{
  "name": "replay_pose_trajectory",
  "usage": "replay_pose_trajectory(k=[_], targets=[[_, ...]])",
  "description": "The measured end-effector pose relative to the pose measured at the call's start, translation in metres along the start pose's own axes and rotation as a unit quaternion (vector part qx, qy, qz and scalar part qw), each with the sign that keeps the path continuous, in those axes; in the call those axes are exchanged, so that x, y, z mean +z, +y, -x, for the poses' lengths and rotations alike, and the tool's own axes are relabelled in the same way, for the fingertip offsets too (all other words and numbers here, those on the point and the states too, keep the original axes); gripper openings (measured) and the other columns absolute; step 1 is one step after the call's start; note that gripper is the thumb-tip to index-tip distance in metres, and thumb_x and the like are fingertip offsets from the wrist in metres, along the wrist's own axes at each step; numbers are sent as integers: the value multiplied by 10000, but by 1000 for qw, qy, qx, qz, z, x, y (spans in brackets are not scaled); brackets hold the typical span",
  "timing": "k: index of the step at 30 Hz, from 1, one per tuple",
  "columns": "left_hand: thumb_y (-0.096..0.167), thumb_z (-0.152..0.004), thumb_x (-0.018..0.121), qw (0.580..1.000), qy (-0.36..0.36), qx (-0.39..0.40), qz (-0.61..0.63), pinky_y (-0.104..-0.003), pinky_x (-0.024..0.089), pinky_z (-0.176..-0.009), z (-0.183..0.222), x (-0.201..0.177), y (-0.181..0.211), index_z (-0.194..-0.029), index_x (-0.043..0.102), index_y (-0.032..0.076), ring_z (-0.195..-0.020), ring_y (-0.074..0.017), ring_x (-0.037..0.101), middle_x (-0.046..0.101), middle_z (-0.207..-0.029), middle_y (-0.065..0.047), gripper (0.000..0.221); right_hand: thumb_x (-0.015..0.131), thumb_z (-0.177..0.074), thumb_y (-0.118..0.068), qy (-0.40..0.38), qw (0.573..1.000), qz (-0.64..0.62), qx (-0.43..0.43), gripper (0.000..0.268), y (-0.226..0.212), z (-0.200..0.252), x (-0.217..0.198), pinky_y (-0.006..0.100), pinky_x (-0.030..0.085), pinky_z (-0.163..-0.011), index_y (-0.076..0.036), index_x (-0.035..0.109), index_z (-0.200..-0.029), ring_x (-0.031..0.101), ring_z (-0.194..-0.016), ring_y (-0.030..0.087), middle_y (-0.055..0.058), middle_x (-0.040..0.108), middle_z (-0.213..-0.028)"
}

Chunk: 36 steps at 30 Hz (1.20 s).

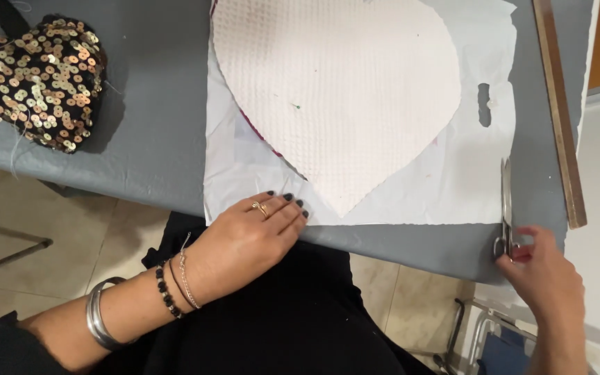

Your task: Cut a heart shape out of a plastic bag using scissors

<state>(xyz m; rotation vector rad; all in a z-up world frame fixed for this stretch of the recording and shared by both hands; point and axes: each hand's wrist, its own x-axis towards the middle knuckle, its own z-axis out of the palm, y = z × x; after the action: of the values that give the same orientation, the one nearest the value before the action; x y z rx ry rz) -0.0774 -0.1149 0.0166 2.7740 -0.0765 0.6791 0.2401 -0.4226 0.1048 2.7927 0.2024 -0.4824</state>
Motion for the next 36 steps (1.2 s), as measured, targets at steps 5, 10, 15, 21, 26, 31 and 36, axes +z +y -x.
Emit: replay_pose_trajectory(k=[5,10,15,21,26,31,36], targets=[[46,-940,635,999,24,29,-9,-394,524,-930,-26,-11,2,-1178,673,61,-1041,-242,622,678,-1160,-92,242,645,-849,-258,-29,998,52,3,618,16,-1,5,493,551,-843,-187,516,-1449,760,-1001,350,6,830,-1042],[-50,-912,624,989,91,102,-54,-404,520,-876,-53,22,-10,-876,719,41,-813,-247,598,665,-900,-85,136,606,-816,-396,9,996,86,10,521,36,-2,15,431,579,-844,-288,709,-1315,741,-1062,314,-21,839,-1085],[-123,-802,563,982,48,142,-118,-326,342,-546,-56,38,-17,-625,544,140,-531,-171,374,434,-618,11,317,678,-811,-402,15,999,-41,21,420,46,-4,23,382,508,-894,-168,785,-1144,733,-936,244,36,817,-992],[-103,-756,599,974,51,199,-95,-316,308,-552,-59,48,-22,-604,550,152,-521,-163,396,492,-647,-21,301,661,-1044,-280,41,872,-475,-116,156,73,-3,70,232,298,-654,-132,622,-1009,405,-685,64,0,567,-744],[-94,-802,595,967,24,224,-120,-317,300,-558,-64,44,-27,-631,541,138,-519,-158,378,451,-625,-1,293,677,-928,-324,-12,835,-501,-226,402,-1,66,46,228,352,-597,-136,657,-1283,430,-578,75,-31,512,-625],[-41,-758,671,967,-59,221,-113,-322,334,-542,-73,43,-28,-624,604,219,-510,-164,499,537,-596,47,300,677,-915,-78,138,901,-224,-345,611,-19,37,63,203,409,-603,-200,591,-1508,384,-546,51,-70,405,-579],[-96,-681,642,966,-46,234,-98,-313,312,-537,-79,50,-28,-510,500,237,-505,-160,456,514,-553,49,401,722,-839,10,227,865,-174,-412,471,-14,-11,77,247,424,-640,-77,766,-1300,410,-630,102,-35,444,-575]])
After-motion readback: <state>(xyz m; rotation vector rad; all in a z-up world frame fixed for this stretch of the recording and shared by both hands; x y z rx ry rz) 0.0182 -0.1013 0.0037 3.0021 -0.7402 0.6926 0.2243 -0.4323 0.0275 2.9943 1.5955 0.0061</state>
